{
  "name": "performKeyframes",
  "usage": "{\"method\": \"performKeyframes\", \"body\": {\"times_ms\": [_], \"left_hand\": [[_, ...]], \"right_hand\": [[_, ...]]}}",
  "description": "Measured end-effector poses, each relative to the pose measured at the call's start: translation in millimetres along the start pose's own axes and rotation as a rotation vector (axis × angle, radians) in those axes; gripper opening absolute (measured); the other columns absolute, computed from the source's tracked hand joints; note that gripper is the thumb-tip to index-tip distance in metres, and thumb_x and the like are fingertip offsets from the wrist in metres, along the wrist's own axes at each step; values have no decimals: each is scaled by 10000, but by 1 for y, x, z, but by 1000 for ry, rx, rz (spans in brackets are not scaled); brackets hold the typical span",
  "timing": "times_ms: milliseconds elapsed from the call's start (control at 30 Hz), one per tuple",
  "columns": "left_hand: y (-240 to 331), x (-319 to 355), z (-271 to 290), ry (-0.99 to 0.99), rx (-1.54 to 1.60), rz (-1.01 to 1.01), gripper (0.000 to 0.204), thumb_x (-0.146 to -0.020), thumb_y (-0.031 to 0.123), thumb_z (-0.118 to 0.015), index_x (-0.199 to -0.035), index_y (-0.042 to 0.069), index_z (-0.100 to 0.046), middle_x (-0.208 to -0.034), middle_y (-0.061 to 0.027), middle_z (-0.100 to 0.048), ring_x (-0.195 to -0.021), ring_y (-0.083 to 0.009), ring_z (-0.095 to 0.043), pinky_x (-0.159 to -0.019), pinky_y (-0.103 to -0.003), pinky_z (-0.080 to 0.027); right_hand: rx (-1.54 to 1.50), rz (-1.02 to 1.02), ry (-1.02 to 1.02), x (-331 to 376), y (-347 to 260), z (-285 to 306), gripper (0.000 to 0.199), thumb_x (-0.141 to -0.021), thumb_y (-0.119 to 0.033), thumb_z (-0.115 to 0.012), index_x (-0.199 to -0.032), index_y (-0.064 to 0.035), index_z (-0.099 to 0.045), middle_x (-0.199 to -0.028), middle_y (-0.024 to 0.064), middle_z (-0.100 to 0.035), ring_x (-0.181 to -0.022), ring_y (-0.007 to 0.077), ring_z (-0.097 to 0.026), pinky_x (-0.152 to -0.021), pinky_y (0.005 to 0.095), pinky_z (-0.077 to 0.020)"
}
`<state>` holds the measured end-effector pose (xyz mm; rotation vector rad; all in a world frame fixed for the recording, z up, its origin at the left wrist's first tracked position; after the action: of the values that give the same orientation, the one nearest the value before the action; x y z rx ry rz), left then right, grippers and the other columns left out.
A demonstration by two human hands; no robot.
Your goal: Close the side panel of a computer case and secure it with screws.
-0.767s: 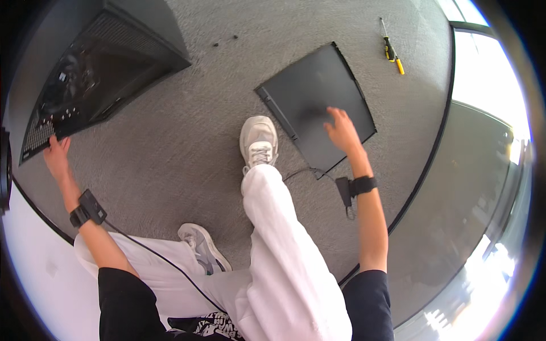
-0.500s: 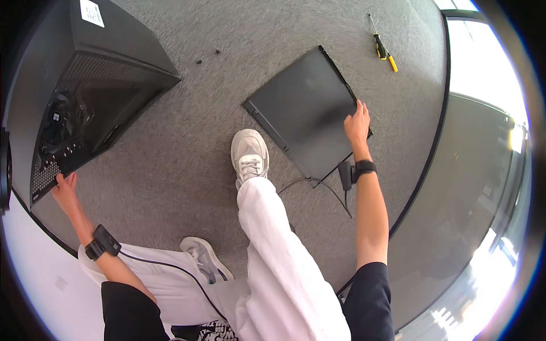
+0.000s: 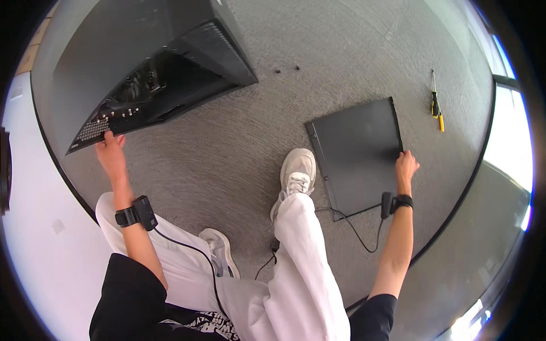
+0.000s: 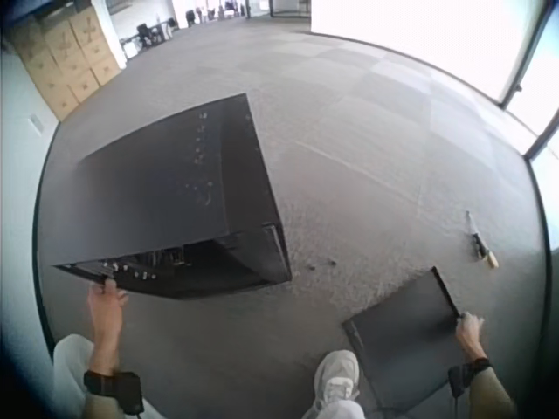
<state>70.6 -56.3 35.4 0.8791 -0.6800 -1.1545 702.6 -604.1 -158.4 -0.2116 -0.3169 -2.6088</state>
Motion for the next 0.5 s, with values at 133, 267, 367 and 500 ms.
{"method": "performKeyframes", "body": {"times_ms": [133, 267, 367, 500], "left_hand": [[9, 3, 10, 44, -61, -84, 312, -938, 213, -556, -958, -99, -559, -845, -144, -663, -797, -204, -702, -784, -318, -604], [8, 1, 19, 49, -149, -139, 324, -947, 245, -565, -922, -77, -579, -821, -121, -677, -771, -202, -700, -742, -321, -576], [2, 2, 15, 54, -192, -147, 332, -949, 271, -577, -905, -57, -594, -765, -127, -689, -744, -235, -699, -723, -355, -551], [-7, 2, 14, 72, -336, -217, 338, -962, 308, -592, -894, -23, -583, -710, -197, -662, -680, -373, -664, -659, -458, -496]], "right_hand": [[-140, 140, 151, 1, 3, 21, 246, -1008, -228, -500, -1100, -23, -600, -950, 213, -672, -977, 398, -622, -826, 509, -454], [-489, 16, 161, 28, -44, 78, 249, -1053, -222, -442, -1059, 12, -529, -932, 268, -628, -917, 449, -609, -763, 465, -469], [-516, 58, 328, 56, -64, 141, 251, -1060, -242, -441, -1057, -3, -516, -933, 258, -607, -844, 437, -579, -759, 447, -471], [-514, 141, 439, 82, -83, 199, 237, -1063, -224, -440, -1112, -16, -542, -986, 189, -610, -903, 318, -581, -860, 379, -467]]}}
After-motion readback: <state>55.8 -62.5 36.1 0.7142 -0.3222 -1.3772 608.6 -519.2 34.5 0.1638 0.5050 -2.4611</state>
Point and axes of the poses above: each hand's wrist, its own x-axis away from the middle knuckle, its own z-axis out of the back of the hand, y = z × x, the point moved 1 cm from there along -x, towards the middle knuckle
